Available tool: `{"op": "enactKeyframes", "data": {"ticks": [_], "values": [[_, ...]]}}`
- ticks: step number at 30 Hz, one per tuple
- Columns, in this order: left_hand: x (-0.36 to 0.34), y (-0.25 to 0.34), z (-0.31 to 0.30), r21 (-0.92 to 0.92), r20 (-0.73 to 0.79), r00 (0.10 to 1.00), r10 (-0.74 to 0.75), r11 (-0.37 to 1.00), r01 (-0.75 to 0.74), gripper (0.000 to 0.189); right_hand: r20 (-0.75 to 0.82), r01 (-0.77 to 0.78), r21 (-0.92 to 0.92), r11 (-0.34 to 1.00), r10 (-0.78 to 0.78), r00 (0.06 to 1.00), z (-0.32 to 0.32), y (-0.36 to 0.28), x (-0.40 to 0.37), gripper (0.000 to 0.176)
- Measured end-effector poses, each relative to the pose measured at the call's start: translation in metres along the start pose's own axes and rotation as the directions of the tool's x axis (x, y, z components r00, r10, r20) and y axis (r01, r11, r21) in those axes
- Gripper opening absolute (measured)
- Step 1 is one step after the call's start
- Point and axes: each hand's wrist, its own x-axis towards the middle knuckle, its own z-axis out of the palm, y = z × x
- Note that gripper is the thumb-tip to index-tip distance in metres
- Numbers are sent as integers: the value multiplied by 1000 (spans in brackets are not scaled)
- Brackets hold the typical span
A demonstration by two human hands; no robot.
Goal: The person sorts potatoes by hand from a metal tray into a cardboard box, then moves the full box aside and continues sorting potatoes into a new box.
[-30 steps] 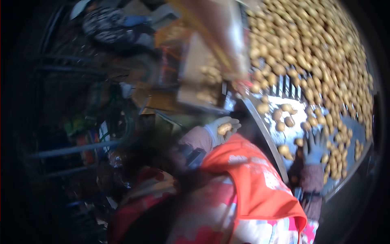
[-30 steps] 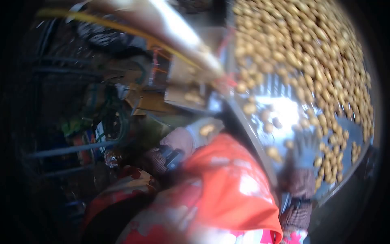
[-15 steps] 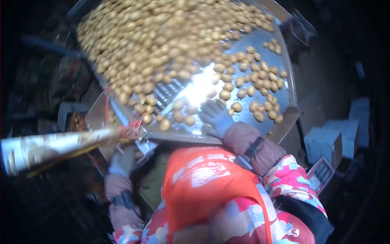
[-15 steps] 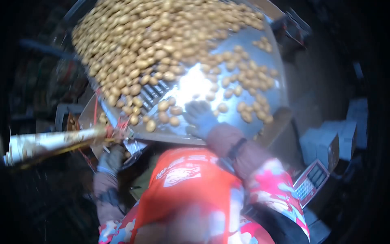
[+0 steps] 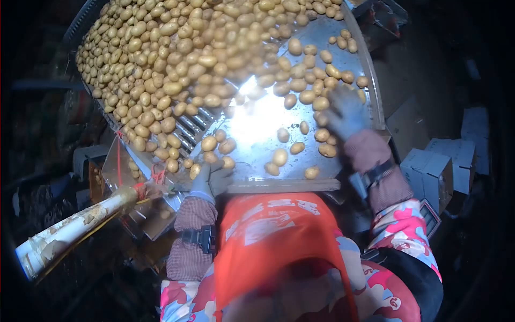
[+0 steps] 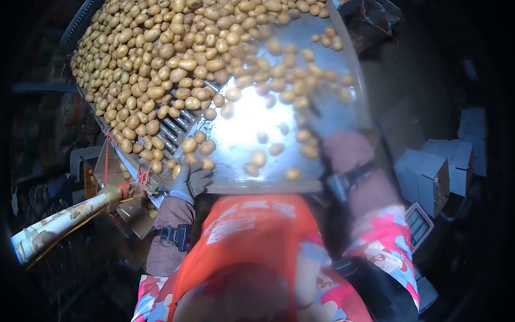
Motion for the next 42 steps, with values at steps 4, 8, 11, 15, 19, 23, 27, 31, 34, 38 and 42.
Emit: {"op": "enactKeyframes", "data": {"ticks": [4,8,11,15,19,23,27,31,34,38,42], "values": [[8,-3,-7,-51,-10,1000,9,999,-9,62,166,-276,-100,956,290,943,48,74,82,52],[-14,2,17,-3,-116,993,31,999,-31,62,345,-391,-258,883,463,817,49,27,118,48],[-18,5,25,47,-147,989,24,999,-17,60,-4,-68,-300,952,70,998,69,34,57,48],[-9,3,27,130,-198,979,56,991,-30,52,91,27,-143,989,-14,996,28,33,-19,53],[-9,-18,64,754,224,837,499,456,-473,45,139,-167,-221,961,201,970,-5,2,-93,54],[5,-2,142,737,657,674,339,-480,-477,67,323,-425,77,902,381,866,-17,-84,-104,53],[33,7,176,739,544,808,227,-586,-333,74,170,-74,215,974,37,985,-1,-137,-128,51],[53,7,179,768,527,812,252,-550,-328,40,147,-175,158,972,152,977,-9,-117,-145,51],[72,12,178,821,508,803,312,-457,-342,14,204,-447,177,877,412,888,0,-90,-172,53],[106,12,146,876,483,813,326,-187,-445,11,94,-518,18,855,514,852,-19,-48,-181,57],[59,11,96,754,269,893,361,497,-429,14,-113,-400,-76,913,390,914,-2,20,-134,62]]}}
